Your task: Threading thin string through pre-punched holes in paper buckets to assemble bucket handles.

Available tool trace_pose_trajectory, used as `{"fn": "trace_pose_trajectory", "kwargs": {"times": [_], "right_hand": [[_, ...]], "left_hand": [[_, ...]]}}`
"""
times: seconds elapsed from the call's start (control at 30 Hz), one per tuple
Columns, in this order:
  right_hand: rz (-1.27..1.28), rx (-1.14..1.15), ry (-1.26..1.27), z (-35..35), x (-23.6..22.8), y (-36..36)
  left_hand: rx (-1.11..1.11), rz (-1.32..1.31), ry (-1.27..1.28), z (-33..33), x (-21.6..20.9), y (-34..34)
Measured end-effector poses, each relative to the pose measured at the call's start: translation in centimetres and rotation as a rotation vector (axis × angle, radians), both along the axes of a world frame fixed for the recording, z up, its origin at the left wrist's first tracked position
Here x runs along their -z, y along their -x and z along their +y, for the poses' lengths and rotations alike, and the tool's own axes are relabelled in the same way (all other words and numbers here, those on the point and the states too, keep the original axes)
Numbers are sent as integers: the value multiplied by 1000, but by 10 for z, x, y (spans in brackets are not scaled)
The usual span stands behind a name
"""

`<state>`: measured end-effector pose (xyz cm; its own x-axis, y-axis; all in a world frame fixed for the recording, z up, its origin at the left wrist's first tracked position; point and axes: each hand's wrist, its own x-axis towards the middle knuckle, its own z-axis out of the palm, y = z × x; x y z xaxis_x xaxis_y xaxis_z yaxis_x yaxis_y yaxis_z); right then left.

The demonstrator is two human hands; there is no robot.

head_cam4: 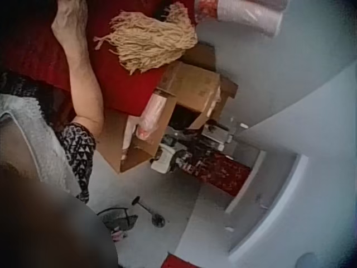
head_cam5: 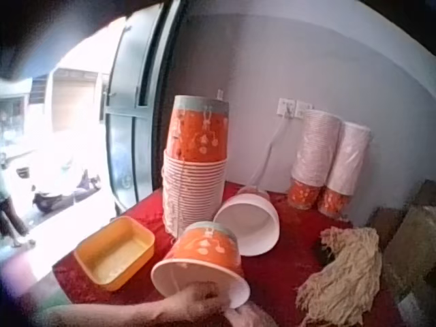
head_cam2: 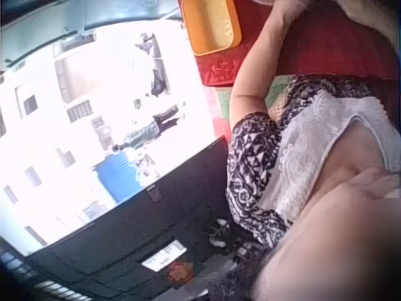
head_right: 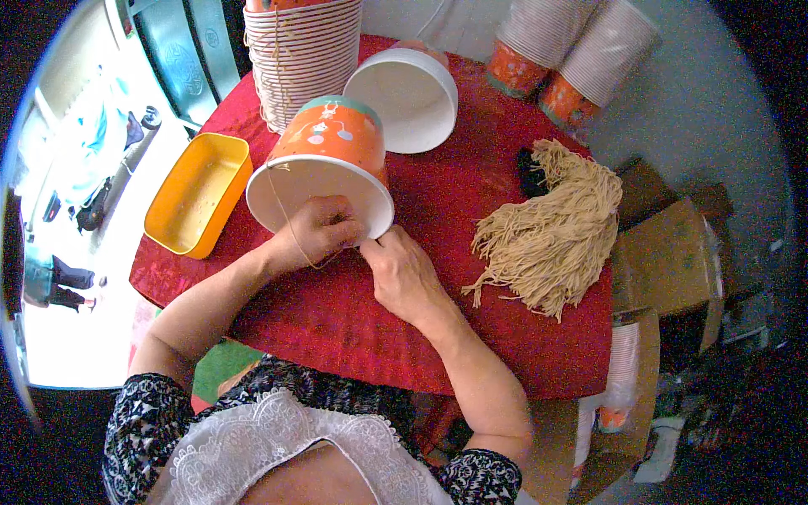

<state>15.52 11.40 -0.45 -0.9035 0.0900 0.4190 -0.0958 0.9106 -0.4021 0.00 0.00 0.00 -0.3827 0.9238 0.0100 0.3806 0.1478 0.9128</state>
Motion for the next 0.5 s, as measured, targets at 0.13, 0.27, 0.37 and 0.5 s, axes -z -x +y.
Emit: {"fn": "trace_pose_trajectory", "kwargs": {"times": [0.13,0.27,0.37,0.5], "right_hand": [[4,-17,9,1,-1,0],[46,30,38,6,-1,-3],[-2,94,68,3,-15,-7],[245,39,240,-9,-27,-9]], "left_hand": [[-5,39,-7,0,-1,-1],[-56,-124,44,2,-16,-9],[-66,-113,46,-1,-16,-9],[-76,-97,33,3,-15,-12]]}}
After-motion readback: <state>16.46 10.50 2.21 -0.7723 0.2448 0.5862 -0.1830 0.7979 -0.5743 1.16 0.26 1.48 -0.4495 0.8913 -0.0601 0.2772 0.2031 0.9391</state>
